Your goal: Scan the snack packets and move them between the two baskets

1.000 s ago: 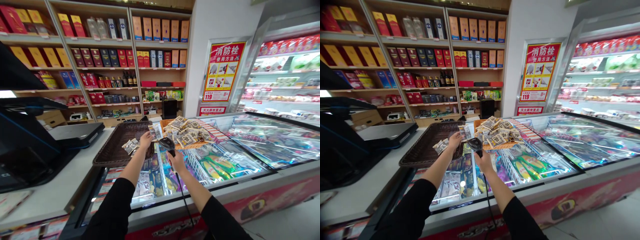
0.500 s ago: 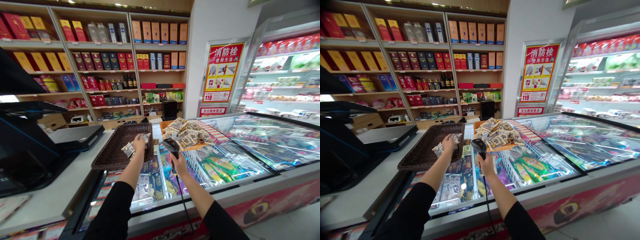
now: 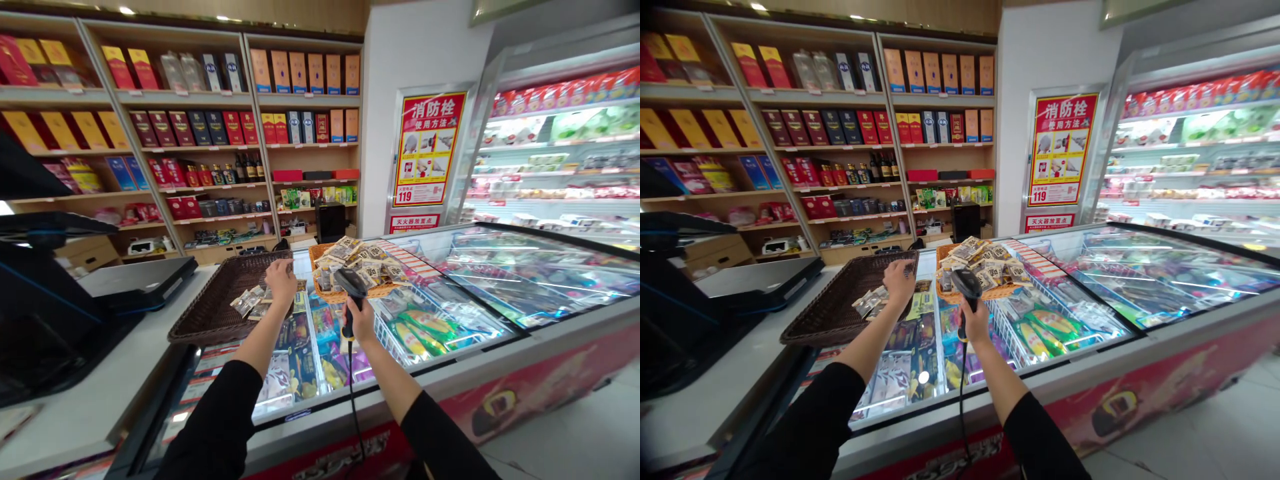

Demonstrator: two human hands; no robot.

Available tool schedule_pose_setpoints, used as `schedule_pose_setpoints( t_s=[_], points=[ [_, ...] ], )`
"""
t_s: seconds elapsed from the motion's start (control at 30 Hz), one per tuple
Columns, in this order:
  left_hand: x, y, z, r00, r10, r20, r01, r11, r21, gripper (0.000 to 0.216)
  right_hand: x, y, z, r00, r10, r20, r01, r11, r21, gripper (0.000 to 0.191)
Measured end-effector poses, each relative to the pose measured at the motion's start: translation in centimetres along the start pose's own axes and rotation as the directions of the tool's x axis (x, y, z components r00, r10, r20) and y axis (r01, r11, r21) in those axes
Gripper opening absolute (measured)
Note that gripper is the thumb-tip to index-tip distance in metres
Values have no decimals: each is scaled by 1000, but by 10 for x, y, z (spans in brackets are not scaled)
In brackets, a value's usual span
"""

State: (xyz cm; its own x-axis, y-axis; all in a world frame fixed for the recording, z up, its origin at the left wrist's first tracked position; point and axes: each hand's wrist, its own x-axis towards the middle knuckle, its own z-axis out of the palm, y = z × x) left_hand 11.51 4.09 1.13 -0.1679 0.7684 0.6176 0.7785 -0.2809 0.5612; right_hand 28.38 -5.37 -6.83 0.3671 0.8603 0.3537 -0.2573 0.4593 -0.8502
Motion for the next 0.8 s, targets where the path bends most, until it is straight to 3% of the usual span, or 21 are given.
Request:
schedule_pose_setpoints(
  t_s=[0.07,0.17,0.27,0.37,0.43,0.53,0.67,0.8],
  points=[
    [-5,33,11,956,235,176,-223,971,-81,31,9,-9,-16,996,-21,-90,24,999,33,36],
    [-20,79,34,782,442,438,-424,894,-145,23,20,-16,-44,975,-17,-222,28,999,45,37],
    [-40,110,54,641,482,597,-591,807,-17,28,22,-12,-69,954,1,-300,9,999,33,38],
    [-54,119,68,597,472,648,-688,718,111,32,19,-7,-83,926,52,-373,-26,997,75,37],
    [-55,120,72,593,475,650,-703,699,130,30,18,-5,-86,914,82,-396,-41,993,111,37],
    [-48,119,68,614,424,665,-648,753,118,24,17,-5,-85,924,96,-369,-59,992,109,37],
    [-23,108,46,779,324,536,-446,888,113,30,17,-6,-83,925,93,-369,-57,993,107,38],
    [10,70,21,917,187,351,-198,980,-5,31,13,-6,-81,938,17,-346,9,997,73,37]
  ],
)
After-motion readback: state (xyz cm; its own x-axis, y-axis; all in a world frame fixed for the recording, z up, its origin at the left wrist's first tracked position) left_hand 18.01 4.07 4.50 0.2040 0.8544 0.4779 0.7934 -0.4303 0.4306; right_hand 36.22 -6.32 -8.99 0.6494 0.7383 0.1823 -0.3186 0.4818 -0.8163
